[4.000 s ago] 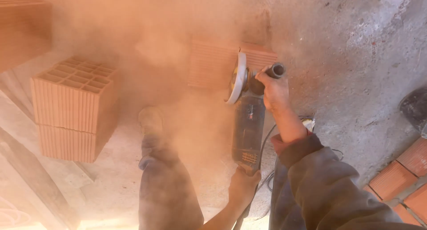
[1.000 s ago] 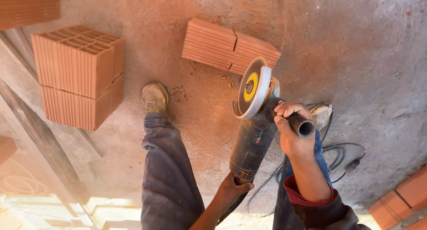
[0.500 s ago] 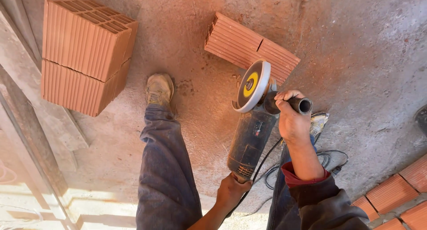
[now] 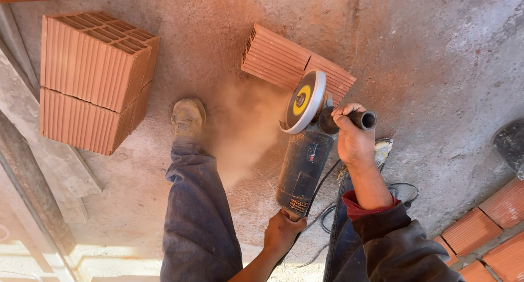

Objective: Cutting clay bricks into smaller pieces using an electric angle grinder.

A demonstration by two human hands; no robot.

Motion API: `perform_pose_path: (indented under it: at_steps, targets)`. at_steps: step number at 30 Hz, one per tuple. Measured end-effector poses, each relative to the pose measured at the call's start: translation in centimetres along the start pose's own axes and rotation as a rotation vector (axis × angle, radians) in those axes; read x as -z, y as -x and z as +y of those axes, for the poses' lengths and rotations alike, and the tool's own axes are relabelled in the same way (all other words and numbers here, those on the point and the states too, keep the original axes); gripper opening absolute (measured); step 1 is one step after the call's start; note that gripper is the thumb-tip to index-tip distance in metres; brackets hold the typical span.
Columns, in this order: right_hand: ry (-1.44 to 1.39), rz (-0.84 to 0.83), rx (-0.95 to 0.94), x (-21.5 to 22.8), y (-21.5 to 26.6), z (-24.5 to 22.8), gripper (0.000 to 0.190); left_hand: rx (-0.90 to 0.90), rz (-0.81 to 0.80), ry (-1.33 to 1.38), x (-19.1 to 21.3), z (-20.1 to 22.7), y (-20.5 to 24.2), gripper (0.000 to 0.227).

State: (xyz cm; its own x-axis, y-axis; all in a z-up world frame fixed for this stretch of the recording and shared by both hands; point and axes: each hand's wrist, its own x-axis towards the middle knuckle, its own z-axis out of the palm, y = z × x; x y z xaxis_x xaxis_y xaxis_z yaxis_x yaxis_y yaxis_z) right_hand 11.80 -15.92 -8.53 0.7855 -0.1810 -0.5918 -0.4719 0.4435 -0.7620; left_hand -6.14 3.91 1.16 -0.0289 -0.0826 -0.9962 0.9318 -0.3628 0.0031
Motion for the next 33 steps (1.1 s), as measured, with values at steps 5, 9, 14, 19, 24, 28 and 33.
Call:
perform_pose_path:
  at_steps: [5, 9, 14, 19, 24, 28, 33]
  targets:
    - [0.014, 0.036, -0.059, 0.3, -1.2, 0.5, 0.022, -0.012, 0.018, 0.057, -0.3, 0.9, -0.1, 0.045]
    - [-0.001, 0.028, -0.037, 0.0, -2.0, 0.1, 0.022, 0.005, 0.021, 0.039, -0.1, 2.3, 0.3, 0.045]
    - [-0.003, 0.035, 0.017, -0.7, -3.9, -1.8, 0.024, -0.028, 0.018, 0.015, -0.2, 4.0, -0.1, 0.047]
    - [-0.019, 0.058, 0.037, -0.8, -5.6, -2.5, 0.024, -0.059, 0.028, -0.048, -0.4, 5.7, -0.2, 0.049]
    - [-0.061, 0.096, 0.006, -1.9, -7.1, -2.3, 0.024, -0.036, 0.021, -0.028, 0.0, 7.6, -0.1, 0.047]
    - [0.048, 0.115, 0.037, -2.7, -8.0, -3.3, 0.023, -0.053, 0.018, 0.023, -0.8, 7.4, -0.9, 0.045]
    - [0.078, 0.138, -0.043, -2.7, -6.1, -2.1, 0.020, -0.110, 0.013, 0.130, -1.1, 5.4, -0.2, 0.041]
